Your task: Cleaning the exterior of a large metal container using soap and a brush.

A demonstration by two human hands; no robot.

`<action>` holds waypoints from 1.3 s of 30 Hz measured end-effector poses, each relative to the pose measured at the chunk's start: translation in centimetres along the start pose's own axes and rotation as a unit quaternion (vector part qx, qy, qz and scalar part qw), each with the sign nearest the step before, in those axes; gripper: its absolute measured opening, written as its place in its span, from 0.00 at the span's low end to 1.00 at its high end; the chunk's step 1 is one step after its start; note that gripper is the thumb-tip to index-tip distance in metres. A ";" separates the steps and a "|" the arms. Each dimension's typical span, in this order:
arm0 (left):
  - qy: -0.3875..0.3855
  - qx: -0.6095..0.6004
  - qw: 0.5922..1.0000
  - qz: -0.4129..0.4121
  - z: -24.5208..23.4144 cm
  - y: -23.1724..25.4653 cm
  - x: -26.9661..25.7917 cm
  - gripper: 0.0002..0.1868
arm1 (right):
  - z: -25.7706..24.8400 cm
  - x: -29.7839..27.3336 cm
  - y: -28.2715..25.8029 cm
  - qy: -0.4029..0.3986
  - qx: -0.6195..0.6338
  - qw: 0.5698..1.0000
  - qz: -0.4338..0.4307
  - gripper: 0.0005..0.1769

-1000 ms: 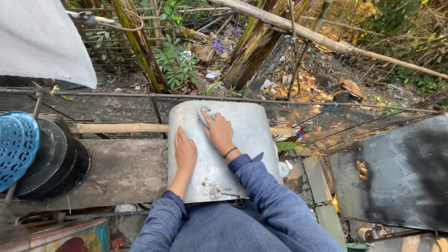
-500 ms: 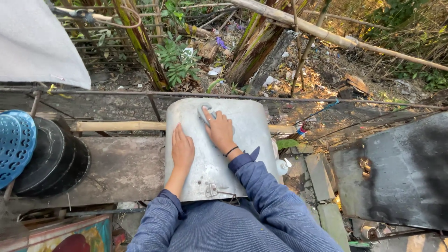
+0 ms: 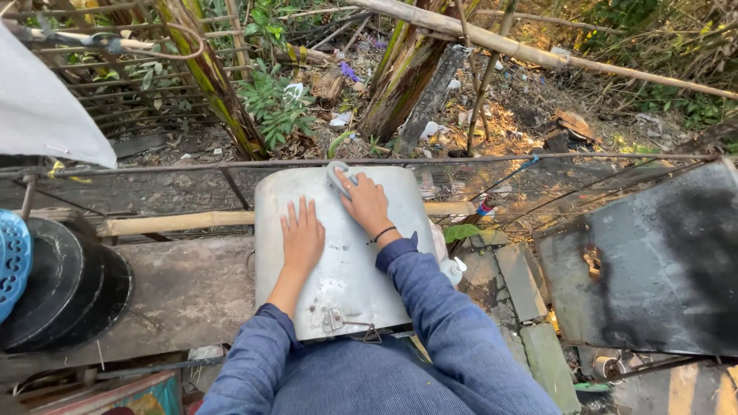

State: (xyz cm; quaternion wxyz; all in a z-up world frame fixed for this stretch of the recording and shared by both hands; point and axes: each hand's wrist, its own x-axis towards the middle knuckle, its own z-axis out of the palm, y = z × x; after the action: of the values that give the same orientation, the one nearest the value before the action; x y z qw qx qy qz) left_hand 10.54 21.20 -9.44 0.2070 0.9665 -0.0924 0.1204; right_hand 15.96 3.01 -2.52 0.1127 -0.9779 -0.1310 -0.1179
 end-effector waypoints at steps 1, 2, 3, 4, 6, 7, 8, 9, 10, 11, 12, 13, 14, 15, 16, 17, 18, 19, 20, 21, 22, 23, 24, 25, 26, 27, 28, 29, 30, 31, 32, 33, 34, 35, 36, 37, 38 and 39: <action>0.001 0.000 1.000 0.002 0.3 0.4 0.5 0.32 | 0.0 -0.1 0.7 0.002 -0.001 1.000 0.000 0.38; 0.004 0.010 1.000 0.008 0.6 0.8 1.1 0.32 | 0.0 -0.2 1.4 0.012 -0.010 1.000 0.026 0.39; 0.004 0.019 1.000 0.014 0.9 1.2 1.3 0.33 | 0.0 -0.5 2.1 0.021 -0.019 0.998 0.053 0.39; 0.004 0.020 1.000 0.015 0.8 1.4 1.6 0.33 | -0.2 -1.1 2.0 0.021 -0.019 0.998 0.054 0.39; 0.013 0.037 0.999 0.018 0.8 2.0 2.1 0.34 | -0.8 -2.4 2.1 0.021 -0.037 0.994 0.098 0.40; 0.012 0.036 0.999 0.018 0.8 2.1 2.2 0.34 | -0.7 -2.5 2.3 0.020 -0.039 0.994 0.099 0.40; 0.015 0.041 0.999 0.017 0.8 2.2 2.2 0.33 | -0.7 -2.6 2.6 0.028 -0.039 0.995 0.088 0.40; 0.018 0.048 0.999 0.017 0.7 2.1 2.2 0.33 | -0.5 -2.7 2.6 0.036 -0.037 0.996 0.077 0.40; 0.015 0.049 0.999 0.017 0.7 2.0 2.1 0.33 | -0.3 -2.3 3.0 0.034 -0.036 0.996 0.078 0.40; 0.022 0.047 0.998 0.020 0.7 1.9 2.1 0.32 | 0.0 -1.7 3.5 0.041 -0.031 0.997 0.062 0.40; 0.029 0.045 0.998 0.024 0.6 1.8 2.1 0.32 | 0.2 -1.1 3.9 0.047 -0.026 0.998 0.045 0.39; 0.029 0.045 0.998 0.024 0.5 1.8 1.9 0.32 | 0.3 -0.6 4.3 0.047 -0.025 0.998 0.045 0.39; 0.028 0.045 0.998 0.023 0.4 1.9 1.7 0.32 | 0.4 -0.1 4.7 0.028 -0.030 0.997 0.064 0.39; 0.030 0.044 0.998 0.024 0.3 1.9 1.9 0.32 | 0.5 0.6 5.1 0.010 -0.035 0.996 0.083 0.39; 0.031 0.045 0.998 0.025 0.2 1.9 2.2 0.32 | 0.8 0.6 5.5 0.012 -0.035 0.996 0.083 0.39; 0.028 0.045 0.998 0.023 0.2 1.9 2.2 0.32 | 1.0 0.3 5.8 0.005 -0.045 0.993 0.112 0.39; 0.024 0.045 0.998 0.021 0.1 1.9 2.2 0.32 | 1.3 0.0 6.1 -0.003 -0.056 0.988 0.141 0.40; 0.023 0.046 0.998 0.020 0.0 1.8 2.2 0.32 | 1.4 -0.6 5.6 -0.004 -0.055 0.988 0.141 0.40; 0.021 0.046 0.999 0.018 -0.1 1.8 2.3 0.32 | 1.5 -1.2 5.2 0.008 -0.060 0.987 0.151 0.41; 0.017 0.044 0.999 0.017 -0.2 1.9 2.2 0.31 | 1.4 -2.1 4.8 0.019 -0.067 0.984 0.163 0.42; 0.014 0.043 0.999 0.019 -0.3 1.9 2.0 0.31 | 1.4 -2.2 4.5 0.017 -0.067 0.984 0.166 0.42; 0.015 0.042 0.999 0.016 -0.4 2.0 2.2 0.31 | 1.4 -1.9 4.3 0.012 -0.068 0.984 0.167 0.43; 0.015 0.041 0.999 0.013 -0.4 2.1 2.3 0.31 | 1.3 -1.7 4.2 0.006 -0.069 0.983 0.168 0.44; 0.013 0.040 0.999 0.015 -0.5 2.1 2.2 0.31 | 1.3 -1.2 4.8 0.005 -0.069 0.983 0.171 0.44; 0.012 0.042 0.999 0.014 -0.5 2.1 2.2 0.31 | 1.2 -0.7 5.4 0.000 -0.067 0.983 0.171 0.43; 0.010 0.044 0.999 0.014 -0.5 1.9 2.1 0.31 | 1.2 -0.1 5.9 -0.005 -0.064 0.983 0.171 0.43; 0.008 0.044 0.999 0.016 -0.5 1.9 1.8 0.31 | 1.2 -0.6 6.5 -0.005 -0.063 0.983 0.174 0.43; 0.010 0.044 0.999 0.016 -0.3 1.9 2.0 0.31 | 1.0 -0.5 7.3 0.005 -0.069 0.981 0.181 0.42; 0.012 0.045 0.999 0.015 -0.2 1.8 2.2 0.31 | 0.8 -0.4 8.0 0.014 -0.074 0.979 0.188 0.42; 0.014 0.045 0.999 0.015 -0.3 1.8 2.4 0.31 | 0.8 -0.9 7.8 0.016 -0.075 0.980 0.186 0.42; 0.011 0.045 0.999 0.011 -0.4 1.8 2.6 0.31 | 0.9 -1.4 7.6 0.031 -0.087 0.977 0.194 0.42; 0.004 0.045 0.999 0.006 -0.5 1.8 2.4 0.31 | 1.0 -2.4 7.3 0.042 -0.099 0.973 0.202 0.43; 0.002 0.045 0.999 0.005 -0.6 1.8 2.1 0.31 | 1.2 -2.9 6.9 0.040 -0.099 0.974 0.201 0.43; -0.001 0.043 0.999 0.003 -0.5 1.8 2.3 0.31 | 1.2 -3.0 6.8 0.045 -0.103 0.974 0.199 0.43; -0.004 0.042 0.999 0.001 -0.5 1.9 2.5 0.31 | 1.2 -3.2 6.6 0.051 -0.106 0.973 0.197 0.43; -0.006 0.041 0.999 0.001 -0.5 1.8 2.4 0.31 | 1.3 -2.9 7.2 0.049 -0.107 0.973 0.198 0.43; -0.009 0.041 0.999 0.001 -0.5 1.8 2.2 0.31 | 1.4 -2.7 7.7 0.043 -0.094 0.976 0.190 0.43; -0.012 0.042 0.999 0.002 -0.4 1.7 2.2 0.31 | 1.5 -2.3 8.3 0.038 -0.081 0.979 0.183 0.42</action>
State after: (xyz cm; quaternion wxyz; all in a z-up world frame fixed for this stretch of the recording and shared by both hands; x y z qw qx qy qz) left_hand 12.21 19.57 -7.79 0.1651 0.9755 -0.0916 0.1127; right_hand 16.49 -4.96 -6.10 0.0573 -0.9860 0.0648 -0.1424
